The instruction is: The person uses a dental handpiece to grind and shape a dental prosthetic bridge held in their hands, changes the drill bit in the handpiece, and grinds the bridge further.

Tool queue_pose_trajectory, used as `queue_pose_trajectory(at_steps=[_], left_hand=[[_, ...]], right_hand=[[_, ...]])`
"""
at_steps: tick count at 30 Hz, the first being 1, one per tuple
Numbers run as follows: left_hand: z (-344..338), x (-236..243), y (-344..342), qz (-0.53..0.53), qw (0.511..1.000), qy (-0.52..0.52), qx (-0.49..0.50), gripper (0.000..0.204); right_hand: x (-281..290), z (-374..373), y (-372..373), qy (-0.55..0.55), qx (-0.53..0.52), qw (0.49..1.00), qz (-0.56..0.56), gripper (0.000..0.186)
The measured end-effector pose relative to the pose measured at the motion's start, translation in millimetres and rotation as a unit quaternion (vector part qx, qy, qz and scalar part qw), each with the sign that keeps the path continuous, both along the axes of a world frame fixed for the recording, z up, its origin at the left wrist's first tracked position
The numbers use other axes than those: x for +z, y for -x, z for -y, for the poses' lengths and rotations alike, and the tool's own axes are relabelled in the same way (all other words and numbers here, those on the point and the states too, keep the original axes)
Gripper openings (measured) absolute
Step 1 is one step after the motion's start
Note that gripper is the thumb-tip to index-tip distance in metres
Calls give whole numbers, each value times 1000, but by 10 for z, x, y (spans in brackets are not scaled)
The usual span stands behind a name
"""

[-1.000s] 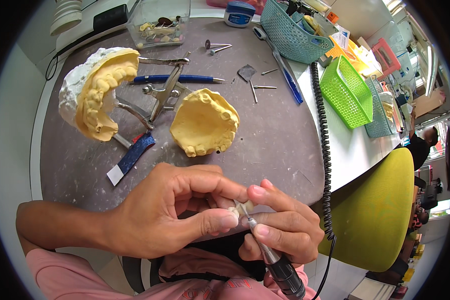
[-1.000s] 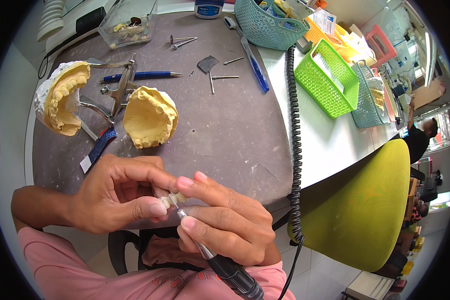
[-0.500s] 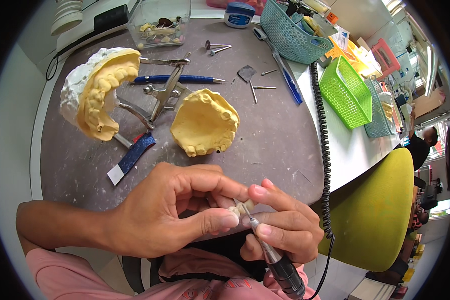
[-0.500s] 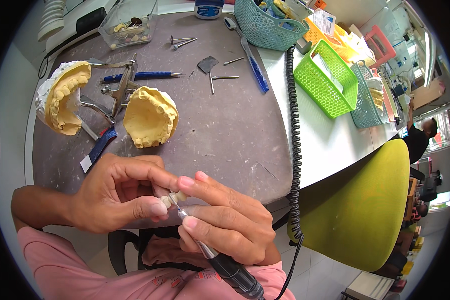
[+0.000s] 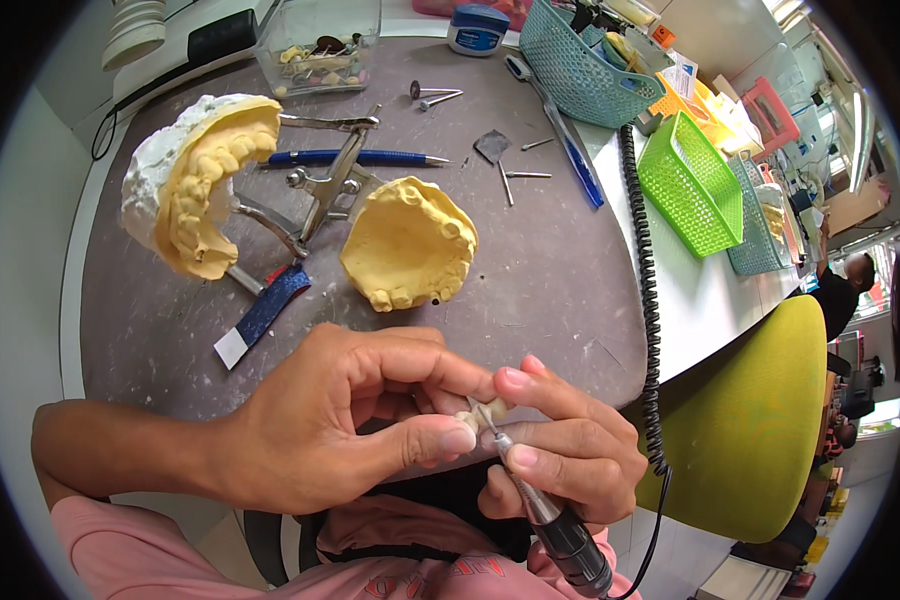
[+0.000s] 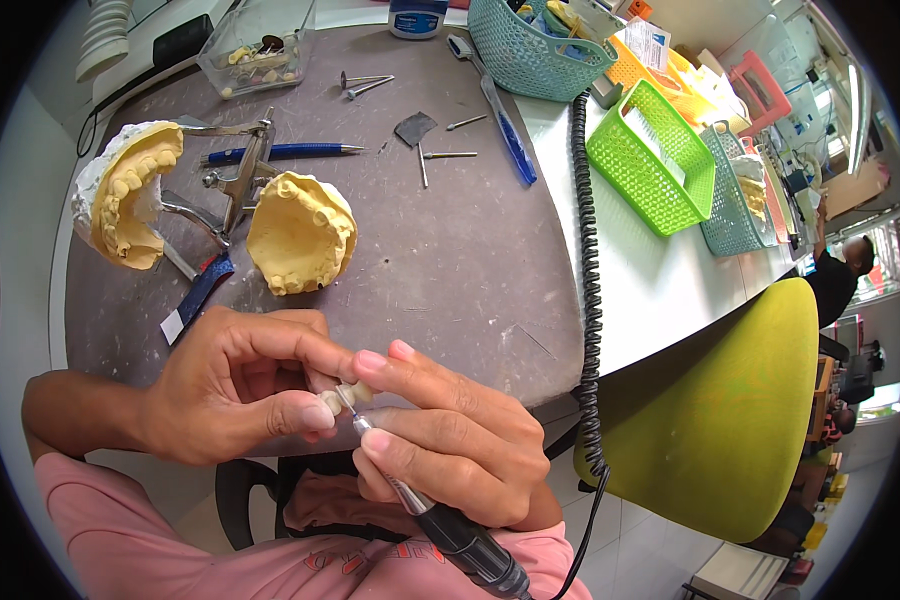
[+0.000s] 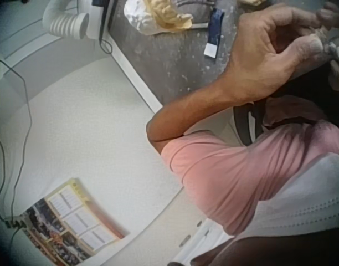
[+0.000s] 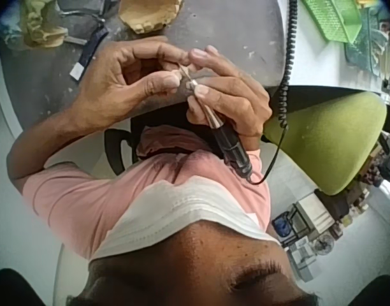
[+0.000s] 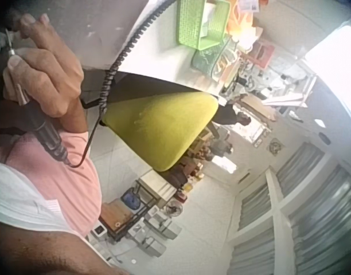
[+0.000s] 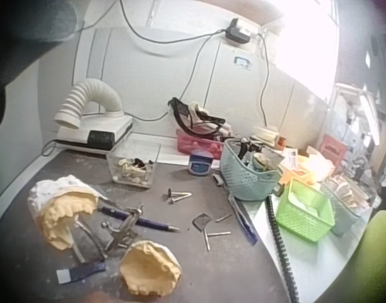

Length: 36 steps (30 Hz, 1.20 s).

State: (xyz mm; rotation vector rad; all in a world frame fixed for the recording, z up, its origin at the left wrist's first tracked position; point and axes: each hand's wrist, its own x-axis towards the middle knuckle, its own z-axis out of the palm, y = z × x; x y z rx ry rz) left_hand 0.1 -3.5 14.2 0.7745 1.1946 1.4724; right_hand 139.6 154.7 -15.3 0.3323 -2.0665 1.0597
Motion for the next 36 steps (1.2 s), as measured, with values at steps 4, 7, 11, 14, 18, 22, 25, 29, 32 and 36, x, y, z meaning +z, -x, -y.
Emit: queue_pose_trajectory(at_steps=[4,7,11,14,18,22,25,29,32,36], left_hand=[[3,-3,5,1,1000,2,0,32],[4,-13,2,2,1000,1,3,32],[1,-21,4,-2,1000,-6,-1,32],[3,-10,3,5,1000,0,0,32],[7,-27,5,14,1000,2,-3,33],[9,-35,16,-2,1000,-7,-10,33],[19,-65,35,-35,999,-21,-25,32],[11,-23,15,0,1000,-14,-17,31],[5,0,11,31,999,10,-5,32],[12,-28,19,16,1000,-5,-20,31]], right_hand=[[6,-2,0,-11,1,1000,8,30],[5,-12,-3,-13,10,1000,8,30],[-1,-28,-9,-20,13,1000,4,30],[-4,-24,-8,-27,14,1000,5,31],[4,-22,-10,-19,8,1000,10,31],[11,-17,-12,-15,10,1000,11,30],[23,-18,-10,-15,8,1000,15,30],[3,-22,-6,-14,7,1000,10,30],[13,-32,-14,-26,17,999,16,30],[16,-13,-13,-14,5,1000,17,30]])
